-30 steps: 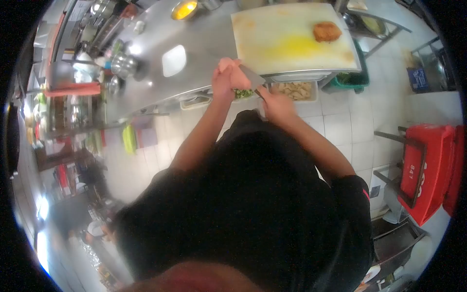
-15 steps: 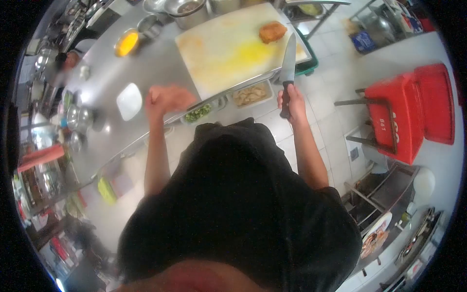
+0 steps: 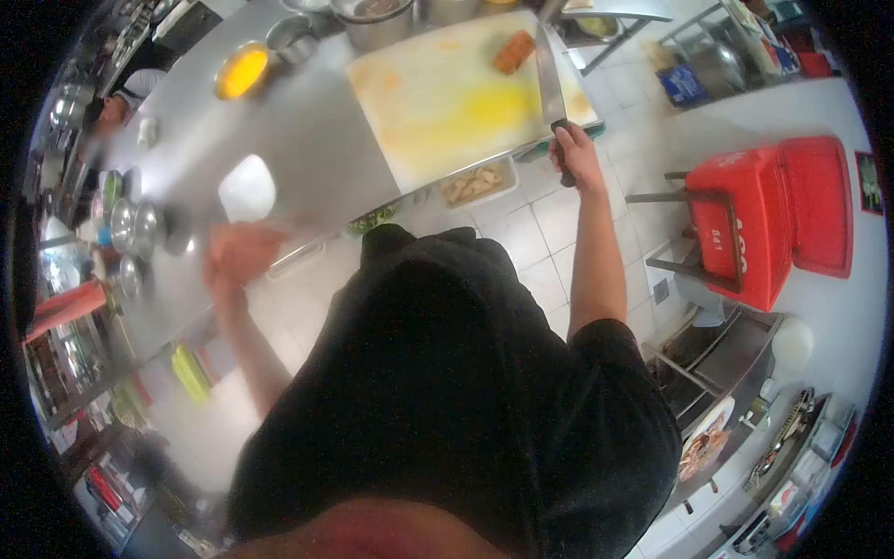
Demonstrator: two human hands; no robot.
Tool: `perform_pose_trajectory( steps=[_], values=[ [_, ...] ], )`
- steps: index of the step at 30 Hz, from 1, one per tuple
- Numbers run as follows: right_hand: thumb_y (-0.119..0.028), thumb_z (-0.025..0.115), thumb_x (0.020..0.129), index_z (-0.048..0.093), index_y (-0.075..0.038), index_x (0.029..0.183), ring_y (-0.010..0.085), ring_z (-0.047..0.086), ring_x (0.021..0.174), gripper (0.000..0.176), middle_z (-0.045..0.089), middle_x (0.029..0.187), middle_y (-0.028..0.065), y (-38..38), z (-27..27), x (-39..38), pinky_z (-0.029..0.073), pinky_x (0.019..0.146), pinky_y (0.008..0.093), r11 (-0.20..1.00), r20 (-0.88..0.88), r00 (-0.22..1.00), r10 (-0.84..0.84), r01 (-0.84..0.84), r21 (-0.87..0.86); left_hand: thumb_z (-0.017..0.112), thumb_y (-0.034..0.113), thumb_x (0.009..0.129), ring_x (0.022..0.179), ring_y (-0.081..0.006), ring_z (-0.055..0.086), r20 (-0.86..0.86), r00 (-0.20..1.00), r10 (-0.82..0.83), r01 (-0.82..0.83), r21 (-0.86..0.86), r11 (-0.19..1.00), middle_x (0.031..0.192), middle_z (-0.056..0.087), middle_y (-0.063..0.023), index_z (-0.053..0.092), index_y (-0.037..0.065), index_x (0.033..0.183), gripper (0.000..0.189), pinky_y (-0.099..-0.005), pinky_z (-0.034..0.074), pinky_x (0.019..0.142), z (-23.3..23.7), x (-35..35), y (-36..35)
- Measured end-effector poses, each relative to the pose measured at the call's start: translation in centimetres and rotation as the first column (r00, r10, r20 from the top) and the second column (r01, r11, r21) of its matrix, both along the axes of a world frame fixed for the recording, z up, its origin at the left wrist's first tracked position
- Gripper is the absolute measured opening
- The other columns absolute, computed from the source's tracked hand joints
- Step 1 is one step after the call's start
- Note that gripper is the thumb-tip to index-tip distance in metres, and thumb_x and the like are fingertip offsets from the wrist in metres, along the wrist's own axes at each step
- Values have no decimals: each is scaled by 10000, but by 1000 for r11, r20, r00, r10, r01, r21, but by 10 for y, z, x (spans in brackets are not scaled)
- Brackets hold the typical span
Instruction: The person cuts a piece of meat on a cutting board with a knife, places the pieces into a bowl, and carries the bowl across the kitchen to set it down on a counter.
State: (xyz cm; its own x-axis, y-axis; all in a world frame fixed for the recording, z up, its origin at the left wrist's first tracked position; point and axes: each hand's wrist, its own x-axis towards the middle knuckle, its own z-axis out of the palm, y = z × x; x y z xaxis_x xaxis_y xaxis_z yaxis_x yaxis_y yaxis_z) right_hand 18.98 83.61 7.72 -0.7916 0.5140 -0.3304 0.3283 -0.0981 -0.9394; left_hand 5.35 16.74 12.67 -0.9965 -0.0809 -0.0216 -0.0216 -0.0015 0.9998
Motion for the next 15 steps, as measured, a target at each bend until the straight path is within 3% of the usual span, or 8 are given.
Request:
perform_pose_trajectory(
  steps=[2, 4, 5, 6, 8, 11, 14, 15],
  values=[
    [-228, 570, 1038, 624, -17, 1172, 155, 571, 562, 256, 625, 737, 60, -12, 29, -13, 476, 501, 330, 962, 115, 987, 109, -134, 239, 700, 113, 968, 966, -155, 657, -21, 993, 115, -116, -20, 993, 1096, 699, -80, 634, 11, 1162, 229, -303, 550, 838, -2, -4, -44],
    [-230, 592, 1017, 631, -1, 1176, 233, 631, 622, 281, 668, 794, 131, -31, 49, -32, 513, 579, 380, 868, 227, 968, 106, -202, 454, 700, 115, 963, 1005, -196, 681, -70, 962, 263, -267, -61, 962, 1144, 712, -115, 621, 7, 1173, 249, -330, 566, 869, -12, -15, -81],
    [-231, 604, 1007, 634, 7, 1179, 273, 661, 652, 295, 690, 823, 167, -36, 53, -39, 532, 617, 404, 799, 282, 955, 93, -240, 552, 700, 110, 958, 1032, -221, 686, -34, 963, 266, -267, -27, 963, 1175, 709, -141, 611, 0, 1185, 267, -348, 570, 892, -14, -20, -99],
    [-236, 619, 985, 633, 12, 1172, 405, 699, 821, 310, 704, 926, 256, -31, 35, -44, 542, 761, 452, 669, 246, 960, 130, -268, 693, 701, 105, 952, 1059, -247, 692, 0, 963, 269, -269, 8, 963, 1205, 707, -166, 601, -6, 1196, 286, -367, 574, 915, -18, -25, -117],
    [-236, 612, 988, 634, 7, 1174, 448, 685, 892, 306, 704, 953, 271, -44, 35, -52, 536, 798, 464, 722, 257, 960, 114, -258, 642, 689, 74, 937, 1142, -324, 691, 24, 927, 373, -373, -6, 928, 1294, 678, -247, 565, -40, 1235, 342, -433, 573, 987, -35, -41, -154],
    [-238, 615, 987, 641, -11, 1180, 447, 687, 896, 299, 706, 949, 266, -59, 38, -51, 533, 795, 463, 737, 229, 972, 51, -192, 648, 661, 46, 944, 1134, -320, 693, -11, 951, 310, -310, 11, 951, 1287, 682, -244, 564, -49, 1236, 322, -424, 569, 986, -80, -66, -207],
    [-238, 621, 983, 647, -25, 1211, 392, 690, 833, 313, 700, 895, 238, -68, 47, -27, 532, 762, 443, 747, 228, 974, -14, -142, 650, 693, 90, 929, 1142, -305, 683, -165, 961, 224, -247, -138, 959, 1269, 696, -212, 576, -43, 1274, 388, -402, 557, 988, -128, -92, -234],
    [-237, 623, 982, 649, -30, 1226, 359, 688, 806, 321, 694, 866, 221, -69, 54, -15, 532, 750, 432, 762, 261, 965, -17, -156, 629, 712, 116, 919, 1139, -302, 680, -116, 957, 265, -285, -212, 935, 1274, 691, -207, 584, -36, 1290, 422, -399, 555, 982, -160, -107, -255]
  ],
)
